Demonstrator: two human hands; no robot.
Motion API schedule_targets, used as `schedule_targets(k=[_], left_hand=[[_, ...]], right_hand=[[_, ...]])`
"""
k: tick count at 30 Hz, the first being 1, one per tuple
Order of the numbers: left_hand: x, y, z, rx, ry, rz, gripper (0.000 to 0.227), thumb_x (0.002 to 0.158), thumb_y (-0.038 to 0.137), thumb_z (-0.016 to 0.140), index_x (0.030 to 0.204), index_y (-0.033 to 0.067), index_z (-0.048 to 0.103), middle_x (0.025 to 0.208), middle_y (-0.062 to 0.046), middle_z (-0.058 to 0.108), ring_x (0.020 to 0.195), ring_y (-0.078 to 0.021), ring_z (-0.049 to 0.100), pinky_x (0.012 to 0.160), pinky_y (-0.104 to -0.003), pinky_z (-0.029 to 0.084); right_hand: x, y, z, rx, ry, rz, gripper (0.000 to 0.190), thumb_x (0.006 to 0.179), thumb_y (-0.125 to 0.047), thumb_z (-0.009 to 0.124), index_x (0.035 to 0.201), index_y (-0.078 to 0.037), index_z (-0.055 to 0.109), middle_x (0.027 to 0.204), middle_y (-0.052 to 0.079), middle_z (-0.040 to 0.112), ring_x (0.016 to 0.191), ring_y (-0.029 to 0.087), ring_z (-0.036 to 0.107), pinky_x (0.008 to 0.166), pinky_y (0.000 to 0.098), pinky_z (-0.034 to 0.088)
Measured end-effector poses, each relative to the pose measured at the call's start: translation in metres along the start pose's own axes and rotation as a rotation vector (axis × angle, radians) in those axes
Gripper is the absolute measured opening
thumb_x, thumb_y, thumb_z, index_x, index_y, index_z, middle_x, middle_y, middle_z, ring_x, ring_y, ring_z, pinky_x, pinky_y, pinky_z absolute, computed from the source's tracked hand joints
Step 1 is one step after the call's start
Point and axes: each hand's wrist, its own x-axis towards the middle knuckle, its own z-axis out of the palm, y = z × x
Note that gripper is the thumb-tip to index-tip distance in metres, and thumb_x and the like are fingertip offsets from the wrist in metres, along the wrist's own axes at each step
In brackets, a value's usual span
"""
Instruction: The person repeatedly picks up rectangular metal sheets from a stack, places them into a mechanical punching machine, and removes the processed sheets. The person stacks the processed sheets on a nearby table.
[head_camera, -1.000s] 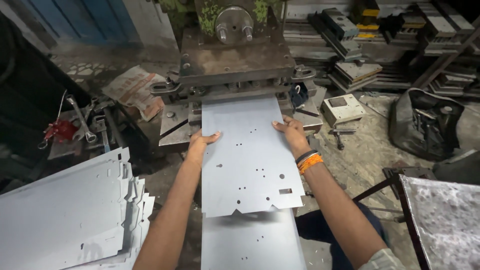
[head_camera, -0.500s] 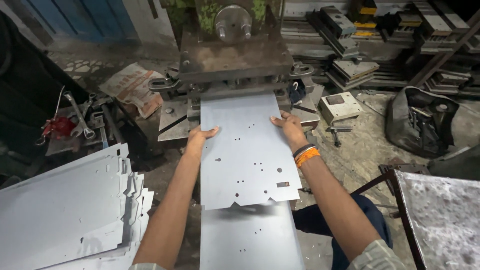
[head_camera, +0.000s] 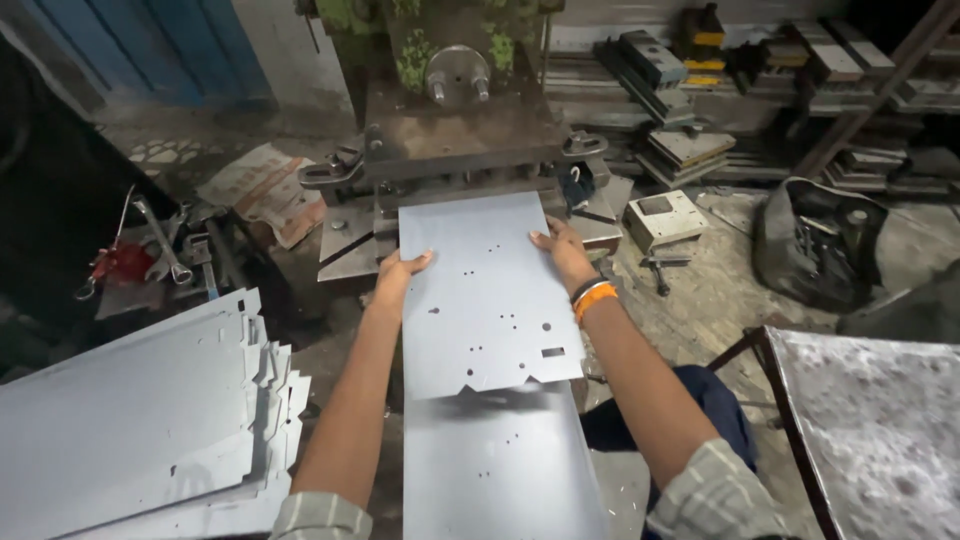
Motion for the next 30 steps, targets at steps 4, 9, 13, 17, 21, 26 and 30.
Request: schedule_targets(k=[4, 9, 13, 17, 21, 26, 30], left_hand=[[-0.04, -0.024, -0.014, 0.06, 0.012, -0.046, 0.052, 0.082, 0.019, 0.078, 0.127, -0.0024, 0.065, 0.11, -0.015, 0.072, 0.094, -0.027, 0.068, 0.084, -0.041, 0.055], [-0.196, -0.062, -0.018, -0.036, -0.03, -0.017, 0.08, 0.074, 0.025, 0.086, 0.143, 0.0005, 0.053, 0.131, -0.011, 0.067, 0.115, -0.0223, 0.065, 0.101, -0.039, 0.049], [-0.299, -0.097, -0.026, 0.012, 0.083, -0.063, 0.079, 0.074, 0.017, 0.084, 0.144, 0.0002, 0.053, 0.129, -0.012, 0.067, 0.113, -0.0226, 0.063, 0.099, -0.038, 0.048], [-0.374, -0.064, 0.011, -0.017, 0.209, -0.292, 0.071, 0.074, 0.012, 0.08, 0.141, 0.0015, 0.058, 0.123, -0.015, 0.073, 0.108, -0.0243, 0.066, 0.096, -0.035, 0.048], [-0.367, -0.078, 0.005, -0.038, 0.143, -0.223, 0.069, 0.075, 0.012, 0.078, 0.14, -0.0005, 0.058, 0.121, -0.015, 0.073, 0.107, -0.0225, 0.066, 0.094, -0.033, 0.049], [-0.314, -0.071, -0.008, 0.077, 0.17, -0.082, 0.056, 0.08, 0.008, 0.077, 0.133, -0.0021, 0.062, 0.121, -0.015, 0.073, 0.108, -0.0238, 0.065, 0.094, -0.035, 0.051], [-0.289, -0.038, -0.039, 0.776, 0.6, 0.489, 0.054, 0.071, -0.001, 0.078, 0.123, 0.0009, 0.062, 0.124, -0.017, 0.063, 0.116, -0.0324, 0.06, 0.101, -0.041, 0.048]], right_hand=[[-0.067, -0.012, -0.003, 0.084, -0.094, -0.044, 0.064, 0.089, -0.015, 0.074, 0.145, 0.006, 0.051, 0.128, 0.013, 0.069, 0.112, 0.022, 0.065, 0.1, 0.0328, 0.049], [-0.239, -0.031, -0.014, 0.301, -0.179, 0.028, 0.066, 0.089, -0.015, 0.07, 0.148, 0.001, 0.045, 0.129, 0.015, 0.067, 0.113, 0.021, 0.063, 0.097, 0.0342, 0.051], [-0.343, -0.039, -0.017, 0.308, -0.181, -0.041, 0.063, 0.089, -0.01, 0.07, 0.145, 0.008, 0.048, 0.134, 0.013, 0.066, 0.121, 0.018, 0.062, 0.103, 0.0315, 0.049], [-0.39, -0.014, -0.033, 0.394, -0.097, 0.204, 0.068, 0.083, -0.006, 0.07, 0.147, 0.004, 0.047, 0.125, 0.018, 0.071, 0.11, 0.022, 0.067, 0.096, 0.0335, 0.05], [-0.379, 0.019, -0.034, 0.395, -0.065, 0.252, 0.07, 0.083, -0.005, 0.071, 0.148, 0.003, 0.046, 0.125, 0.019, 0.072, 0.112, 0.023, 0.066, 0.098, 0.0318, 0.047], [-0.324, 0.008, -0.02, 0.094, -0.109, 0.117, 0.059, 0.086, -0.003, 0.068, 0.143, 0.006, 0.054, 0.134, 0.016, 0.067, 0.121, 0.024, 0.061, 0.103, 0.0324, 0.045], [-0.291, -0.038, 0.018, -1.036, 0.054, -0.062, 0.051, 0.077, -0.003, 0.073, 0.126, -0.002, 0.058, 0.132, 0.023, 0.051, 0.115, 0.04, 0.054, 0.095, 0.0443, 0.047]])
